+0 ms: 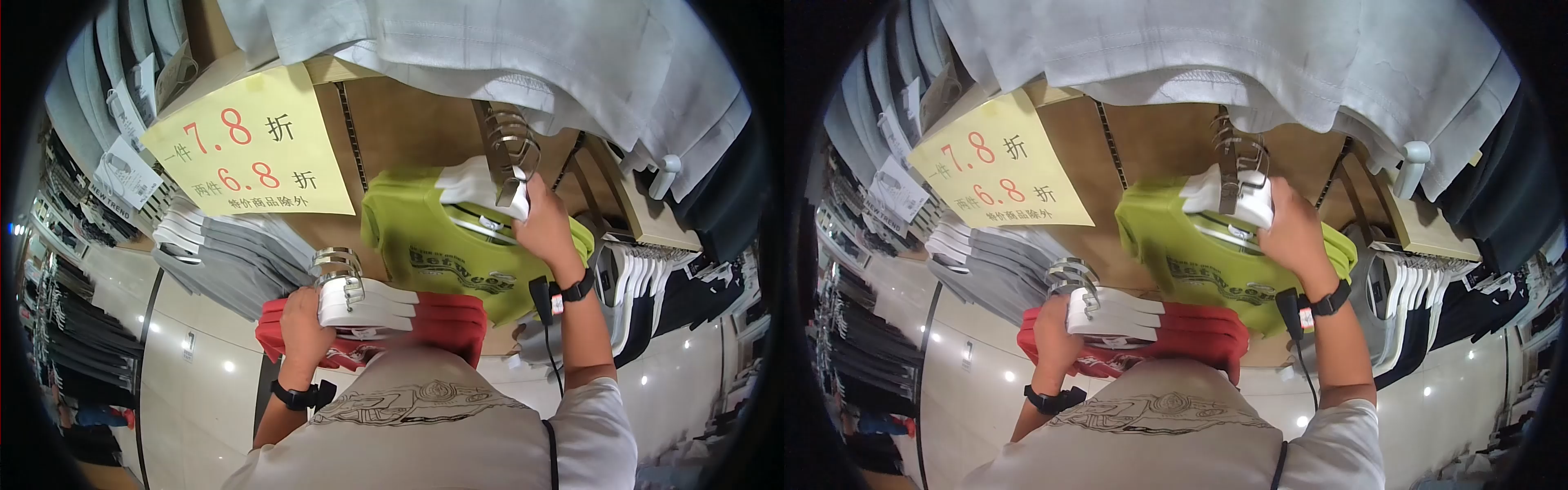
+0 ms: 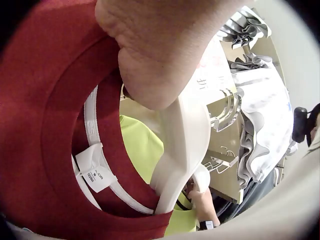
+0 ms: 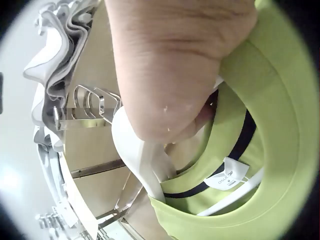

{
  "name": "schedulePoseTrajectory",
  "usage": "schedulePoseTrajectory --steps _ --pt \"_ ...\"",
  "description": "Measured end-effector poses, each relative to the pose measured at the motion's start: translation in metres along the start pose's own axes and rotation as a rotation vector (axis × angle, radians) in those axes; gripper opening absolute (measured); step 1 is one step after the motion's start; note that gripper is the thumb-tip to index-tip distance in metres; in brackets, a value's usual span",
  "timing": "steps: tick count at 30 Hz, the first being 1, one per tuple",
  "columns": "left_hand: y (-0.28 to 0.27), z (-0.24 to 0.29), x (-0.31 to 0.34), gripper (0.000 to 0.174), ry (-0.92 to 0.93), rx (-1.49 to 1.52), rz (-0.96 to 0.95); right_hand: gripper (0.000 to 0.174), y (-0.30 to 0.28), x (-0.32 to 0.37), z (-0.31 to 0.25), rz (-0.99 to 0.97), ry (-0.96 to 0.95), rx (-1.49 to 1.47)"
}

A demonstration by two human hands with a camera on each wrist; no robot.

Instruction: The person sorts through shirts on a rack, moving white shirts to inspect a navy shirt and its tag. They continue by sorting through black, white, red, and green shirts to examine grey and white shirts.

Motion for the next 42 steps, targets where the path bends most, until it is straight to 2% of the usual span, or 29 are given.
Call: schedulePoseTrajectory --steps 3,4,10,11,13,19,22,25,31,34,35,38,40,42 --pt "0.001 -0.002 -0.004 0.051 -0.045 0.024 -0.048 0.060 -0.006 0.013 -0.008 -0.016 -0.011 0.002" --pt "0.003 -0.002 -0.005 0.051 -0.044 0.029 -0.053 0.052 -0.009 0.015 -0.012 0.021 -0.064 0.020" --pt "0.005 0.000 -0.007 0.047 -0.011 0.018 -0.031 0.040 -0.003 0.023 -0.013 0.030 -0.105 0.055" --pt "0.003 0.003 -0.010 0.045 0.009 0.015 -0.030 0.040 -0.003 0.022 -0.012 0.027 -0.104 0.055" --pt "0.003 0.006 -0.015 0.043 0.028 0.013 -0.035 0.053 0.000 0.023 -0.005 -0.002 -0.064 0.110" --pt "0.003 0.012 -0.050 0.040 0.089 0.027 0.006 0.051 -0.028 0.031 -0.012 0.043 0.011 0.135" --pt "0.004 0.025 -0.074 0.042 0.073 0.047 -0.066 0.050 -0.031 0.037 -0.013 0.014 0.049 0.154" --pt "0.007 0.038 -0.084 0.045 0.088 0.071 -0.126 0.051 -0.034 0.038 -0.016 0.074 -0.053 0.160" --pt "0.021 0.045 -0.085 0.047 0.177 0.102 -0.128 0.058 -0.060 0.050 -0.015 0.081 -0.068 0.173" --pt "0.030 0.044 -0.093 0.046 0.146 0.114 -0.158 0.046 -0.068 0.075 0.014 0.088 0.056 0.209" --pt "0.035 0.042 -0.097 0.046 0.146 0.118 -0.152 0.046 -0.065 0.089 0.027 0.090 0.052 0.214" --pt "0.043 0.044 -0.108 0.044 0.173 0.143 -0.086 0.045 -0.065 0.134 0.070 0.147 0.219 0.240" --pt "0.059 0.049 -0.118 0.042 0.133 0.190 -0.233 0.046 -0.068 0.165 0.085 0.164 0.302 0.267" --pt "0.077 0.051 -0.130 0.040 0.156 0.197 -0.216 0.047 -0.069 0.195 0.097 0.164 0.340 0.282"
Point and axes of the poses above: each hand's wrist, its own x-axis away from the middle knuckle, its own y-axis out of the palm, z = x × y, the point moved 8 cm from there along -x, towards the middle knuckle, and after that the axes turned 5 degrees about y, right-handed, at the moved point
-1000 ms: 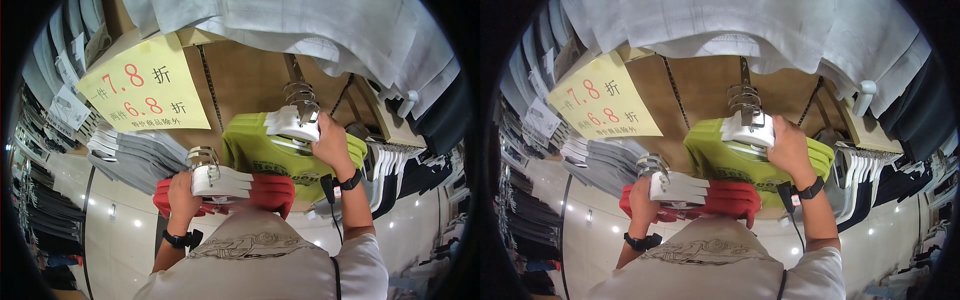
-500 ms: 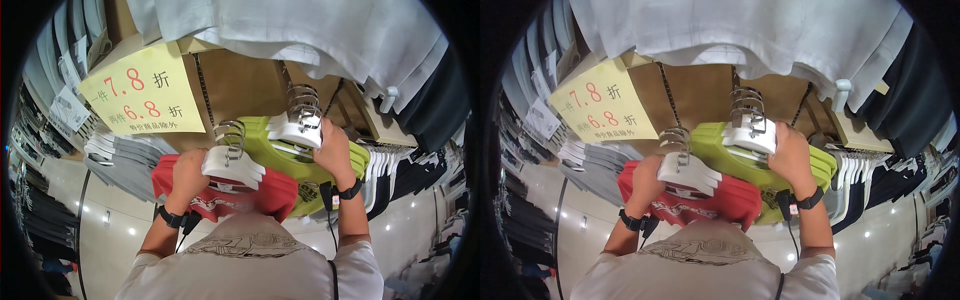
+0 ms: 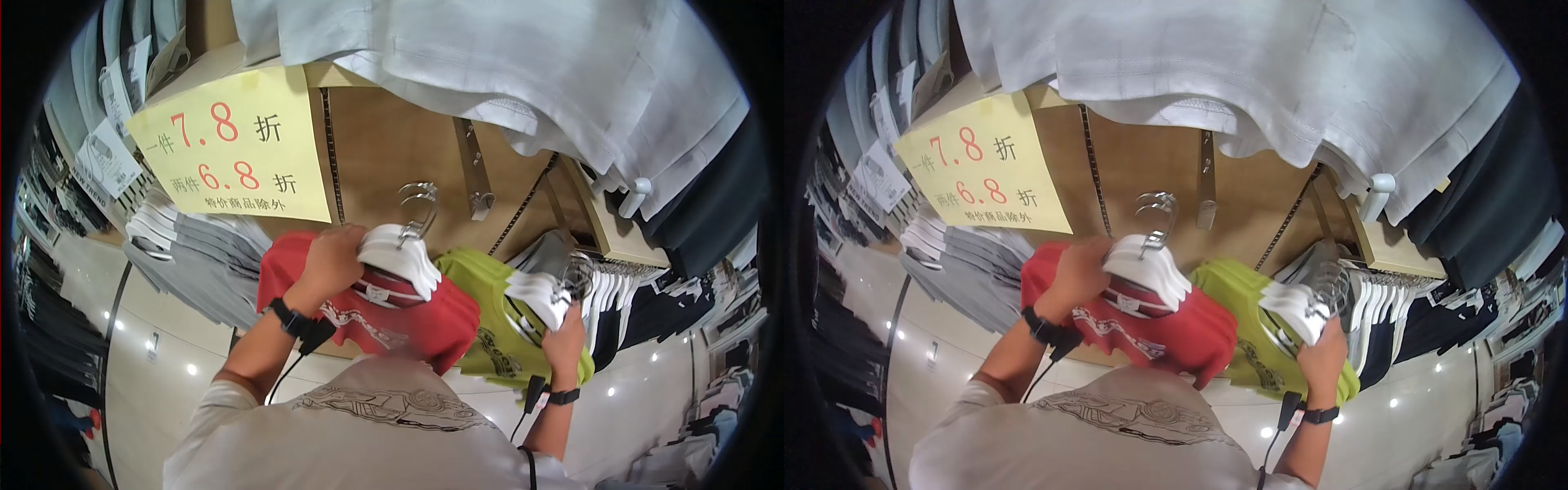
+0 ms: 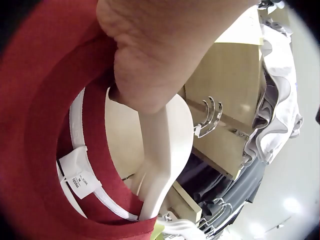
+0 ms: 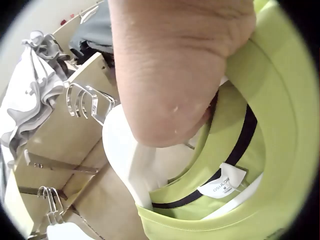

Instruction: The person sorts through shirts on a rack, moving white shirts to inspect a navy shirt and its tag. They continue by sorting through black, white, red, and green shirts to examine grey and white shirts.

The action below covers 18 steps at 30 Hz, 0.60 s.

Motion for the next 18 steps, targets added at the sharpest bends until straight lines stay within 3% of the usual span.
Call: schedulePoseTrajectory --steps 5,6,9,14,18 --pt "0.032 0.017 -0.045 0.030 0.112 -0.030 -0.035 0.047 0.001 0.044 0.047 -0.116 0.244 0.170" --pt "0.032 0.025 -0.054 0.029 0.117 -0.018 -0.041 0.045 0.001 0.054 0.052 -0.051 0.211 0.199" --pt "0.040 0.037 -0.080 0.040 0.082 -0.048 -0.117 0.041 0.005 0.073 0.063 -0.112 0.278 0.221" --pt "0.031 0.047 -0.108 0.029 0.103 -0.052 0.014 0.039 0.009 0.094 0.073 -0.130 0.325 0.216" --pt "0.028 0.052 -0.112 0.031 0.076 -0.053 0.016 0.041 0.010 0.107 0.079 -0.110 0.335 0.209"
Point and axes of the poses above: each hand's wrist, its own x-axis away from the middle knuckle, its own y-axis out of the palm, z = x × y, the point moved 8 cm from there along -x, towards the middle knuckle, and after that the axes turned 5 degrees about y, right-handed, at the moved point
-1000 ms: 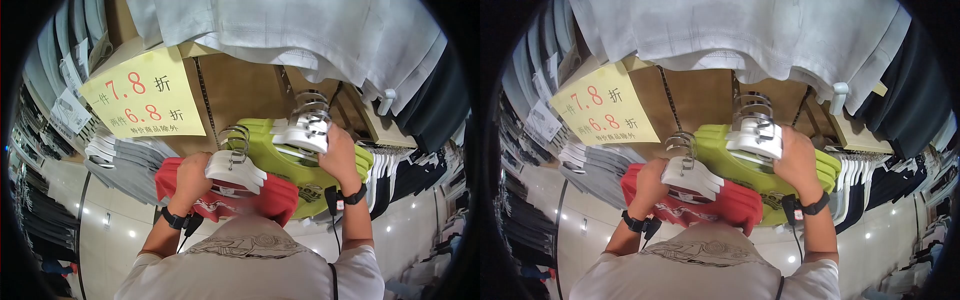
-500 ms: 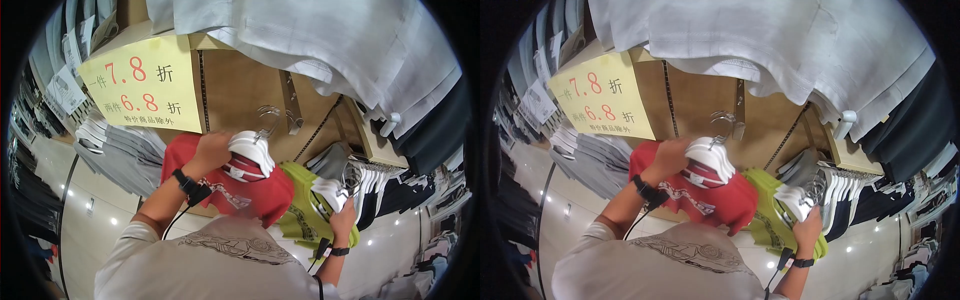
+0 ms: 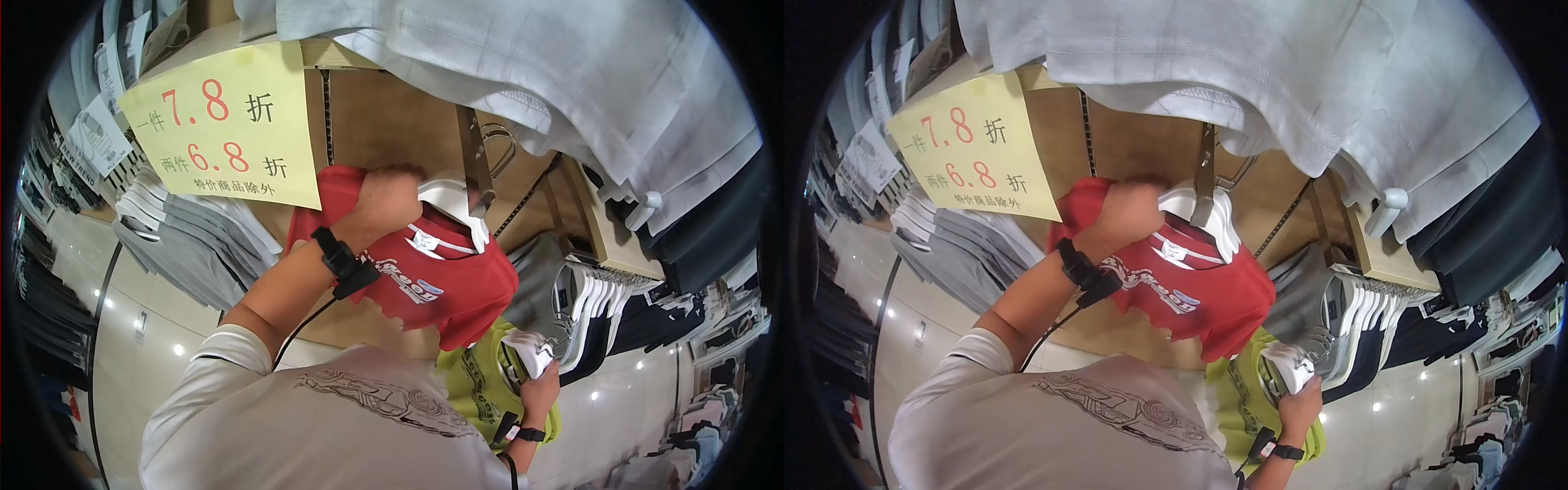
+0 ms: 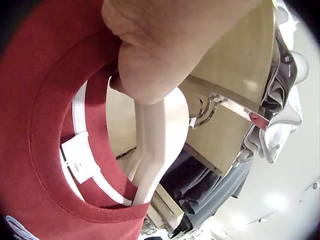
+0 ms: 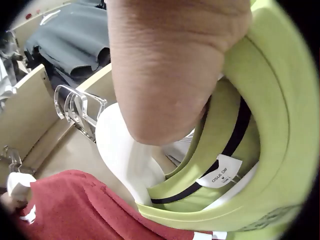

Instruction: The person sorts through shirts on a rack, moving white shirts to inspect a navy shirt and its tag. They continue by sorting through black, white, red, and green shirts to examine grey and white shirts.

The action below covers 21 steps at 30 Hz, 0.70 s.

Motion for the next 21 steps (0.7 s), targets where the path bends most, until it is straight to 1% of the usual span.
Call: schedulePoseTrajectory --steps 2,6,8,9,11,12,14,15,17,19,21 --pt "-0.013 0.009 0.000 0.028 0.043 -0.031 0.143 0.044 0.003 0.002 0.007 -0.009 0.048 0.001" --pt "-0.010 -0.007 -0.004 0.035 0.009 0.040 0.158 0.046 0.001 0.005 0.012 0.007 0.065 -0.005" --pt "-0.010 -0.018 0.001 0.035 -0.083 0.046 0.123 0.078 0.008 0.005 0.020 -0.183 0.236 0.029" --pt "-0.007 -0.021 0.005 0.035 -0.084 0.045 0.123 0.078 0.012 0.008 0.023 -0.185 0.235 0.029" --pt "0.000 -0.033 0.015 0.034 -0.158 0.008 0.142 0.049 0.005 0.010 0.014 0.062 0.016 -0.024" --pt "0.000 -0.033 0.018 0.034 -0.160 0.006 0.148 0.049 0.000 0.006 0.007 0.065 0.010 -0.027" --pt "-0.003 -0.024 0.023 0.035 -0.061 0.005 0.214 0.049 -0.008 0.000 -0.013 -0.090 0.003 -0.025" --pt "-0.001 -0.025 0.021 0.035 -0.062 0.006 0.216 0.049 -0.014 -0.006 -0.018 -0.089 0.001 -0.023" --pt "0.007 -0.023 0.018 0.037 -0.007 -0.126 0.153 0.043 -0.024 -0.013 -0.043 -0.096 -0.180 0.004" --pt "0.009 -0.023 0.017 0.039 0.021 -0.147 0.162 0.041 -0.038 -0.026 -0.065 -0.130 -0.218 -0.006" --pt "0.009 -0.021 0.017 0.042 0.056 -0.169 0.172 0.039 -0.053 -0.033 -0.097 -0.142 -0.380 -0.025"
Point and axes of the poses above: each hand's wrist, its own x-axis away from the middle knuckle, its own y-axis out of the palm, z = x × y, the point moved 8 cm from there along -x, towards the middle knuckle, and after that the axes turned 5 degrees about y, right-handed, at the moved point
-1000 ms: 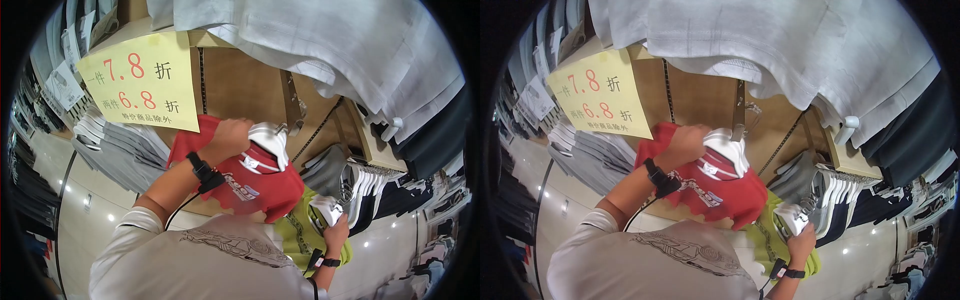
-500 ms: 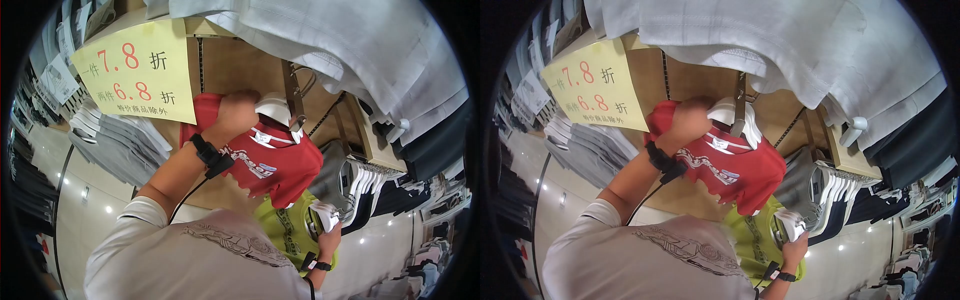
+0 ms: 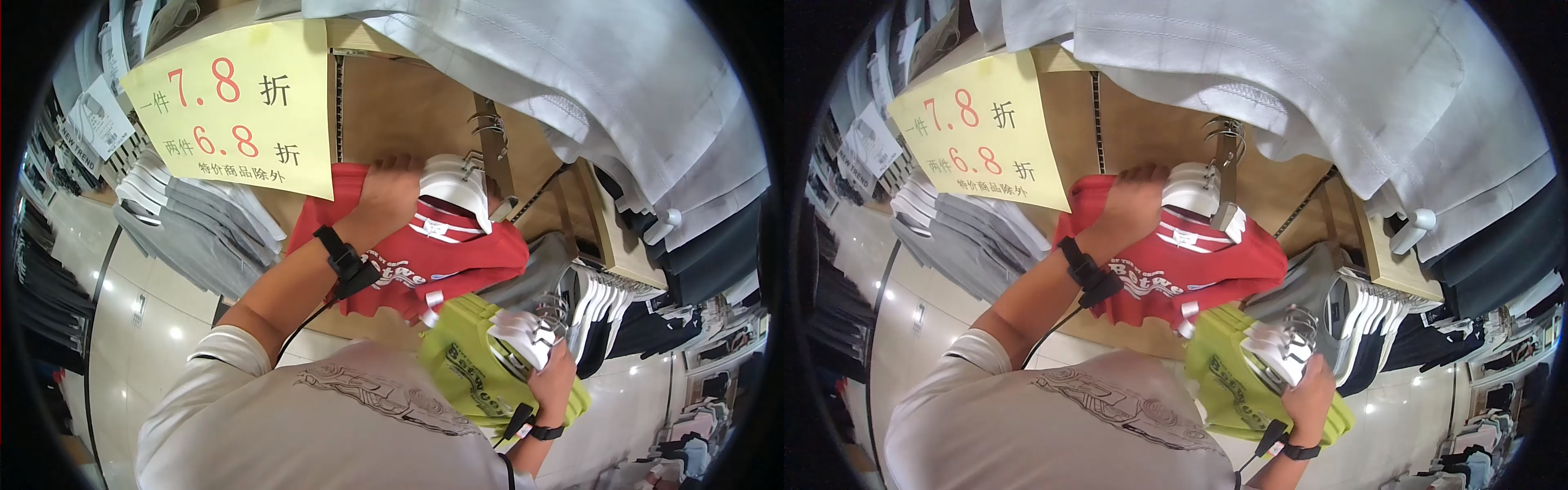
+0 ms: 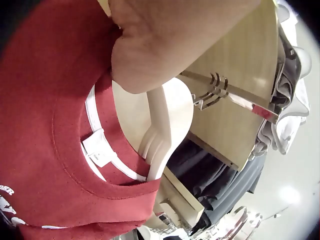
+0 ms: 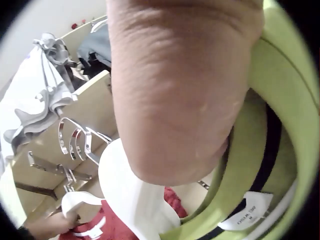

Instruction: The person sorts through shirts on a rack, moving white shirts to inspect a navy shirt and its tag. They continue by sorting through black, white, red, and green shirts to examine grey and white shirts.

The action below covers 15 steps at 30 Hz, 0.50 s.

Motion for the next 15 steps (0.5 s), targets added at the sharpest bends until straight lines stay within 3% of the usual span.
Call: schedulePoseTrajectory --steps 6,9,11,14,15 --pt "0.036 -0.009 0.010 0.053 0.075 0.102 -0.088 0.051 -0.046 -0.046 -0.057 0.104 -0.310 -0.011" --pt "0.039 -0.004 0.011 0.057 0.129 0.215 -0.126 0.054 -0.064 -0.078 -0.088 0.062 -0.370 -0.082" --pt "0.043 -0.002 0.013 0.063 0.059 0.446 -0.335 0.053 -0.070 -0.098 -0.107 0.056 -0.387 -0.136" --pt "0.023 0.005 0.014 0.071 0.021 0.648 -0.313 0.051 -0.067 -0.130 -0.128 0.074 -0.420 -0.206" --pt "0.019 0.003 0.014 0.065 -0.006 0.750 -0.250 0.053 -0.060 -0.140 -0.131 0.051 -0.431 -0.213"
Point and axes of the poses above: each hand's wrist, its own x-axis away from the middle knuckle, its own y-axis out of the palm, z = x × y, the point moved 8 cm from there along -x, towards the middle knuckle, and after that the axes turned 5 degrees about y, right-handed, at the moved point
